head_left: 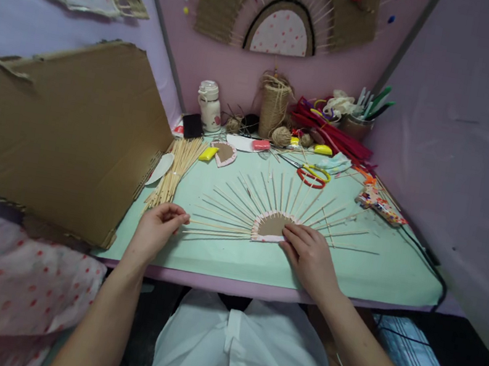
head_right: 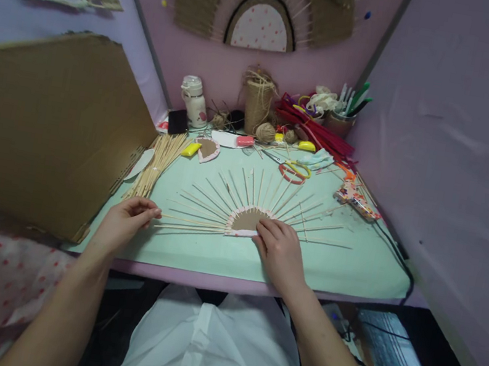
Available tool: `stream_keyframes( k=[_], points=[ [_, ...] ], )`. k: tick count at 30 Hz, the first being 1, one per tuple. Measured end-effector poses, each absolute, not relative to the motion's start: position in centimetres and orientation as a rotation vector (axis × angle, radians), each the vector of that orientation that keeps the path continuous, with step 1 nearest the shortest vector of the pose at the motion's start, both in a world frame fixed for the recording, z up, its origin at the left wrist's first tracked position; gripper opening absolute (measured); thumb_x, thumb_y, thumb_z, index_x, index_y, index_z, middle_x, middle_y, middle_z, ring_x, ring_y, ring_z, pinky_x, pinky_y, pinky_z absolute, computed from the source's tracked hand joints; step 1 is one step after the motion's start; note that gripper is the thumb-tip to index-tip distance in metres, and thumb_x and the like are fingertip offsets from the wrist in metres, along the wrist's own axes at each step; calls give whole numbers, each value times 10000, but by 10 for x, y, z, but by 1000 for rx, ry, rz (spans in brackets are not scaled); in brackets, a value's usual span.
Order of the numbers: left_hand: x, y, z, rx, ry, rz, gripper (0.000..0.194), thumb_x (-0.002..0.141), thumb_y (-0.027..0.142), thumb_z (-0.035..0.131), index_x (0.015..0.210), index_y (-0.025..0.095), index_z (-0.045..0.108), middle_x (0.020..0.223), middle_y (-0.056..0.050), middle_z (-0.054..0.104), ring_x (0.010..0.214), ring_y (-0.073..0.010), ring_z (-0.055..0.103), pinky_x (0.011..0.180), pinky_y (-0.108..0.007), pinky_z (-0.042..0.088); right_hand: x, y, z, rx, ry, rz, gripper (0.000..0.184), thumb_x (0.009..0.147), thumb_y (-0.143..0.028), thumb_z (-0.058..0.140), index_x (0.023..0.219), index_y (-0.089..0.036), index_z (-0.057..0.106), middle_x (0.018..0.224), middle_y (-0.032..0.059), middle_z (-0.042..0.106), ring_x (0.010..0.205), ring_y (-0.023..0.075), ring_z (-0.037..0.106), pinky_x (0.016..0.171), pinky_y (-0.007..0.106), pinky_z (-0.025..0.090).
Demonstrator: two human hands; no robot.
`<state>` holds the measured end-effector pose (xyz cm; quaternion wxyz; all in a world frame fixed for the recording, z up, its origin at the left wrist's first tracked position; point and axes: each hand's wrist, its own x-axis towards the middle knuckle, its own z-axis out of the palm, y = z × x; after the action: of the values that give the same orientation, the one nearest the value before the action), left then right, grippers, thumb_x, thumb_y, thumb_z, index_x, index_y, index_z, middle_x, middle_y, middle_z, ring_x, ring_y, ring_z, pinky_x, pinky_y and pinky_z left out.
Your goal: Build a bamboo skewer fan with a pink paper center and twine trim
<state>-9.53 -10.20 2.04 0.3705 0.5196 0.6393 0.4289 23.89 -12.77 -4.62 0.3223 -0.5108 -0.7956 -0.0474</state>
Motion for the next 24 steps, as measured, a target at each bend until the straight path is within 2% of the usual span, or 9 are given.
stream_keyframes(
  k=[4, 15, 24],
  points=[
    [-97, -101, 17, 1342, 1636, 1084, 306, 609, 423, 764, 724, 167, 642, 584, 22, 602, 490, -90, 474, 484, -203, 354, 237, -128, -43, -1347, -2084, -122, 238, 943, -291, 527, 1071, -211, 711, 1117, 89, 718, 1021, 261, 620, 889, 456, 487],
    [-96, -103, 23, 1329, 1662, 1063, 348, 590, 470, 775, 720, 175, 643, 635, -11, 661, 496, -97, 480, 489, -212, 377, 238, -128, -43, -1347, -2077, -125, 221, 934, -284, 550, 1062, -199, 709, 1123, 81, 716, 1028, 261, 612, 910, 456, 485],
    [-96, -108, 29, 1342, 1633, 1029, 360, 537, 467, 802, 707, 179, 668, 592, 11, 599, 516, -110, 498, 493, -223, 407, 240, -128, -48, -1332, -2081, -143, 226, 927, -286, 565, 1060, -176, 710, 1128, 86, 716, 1041, 258, 604, 911, 440, 481]
  ],
)
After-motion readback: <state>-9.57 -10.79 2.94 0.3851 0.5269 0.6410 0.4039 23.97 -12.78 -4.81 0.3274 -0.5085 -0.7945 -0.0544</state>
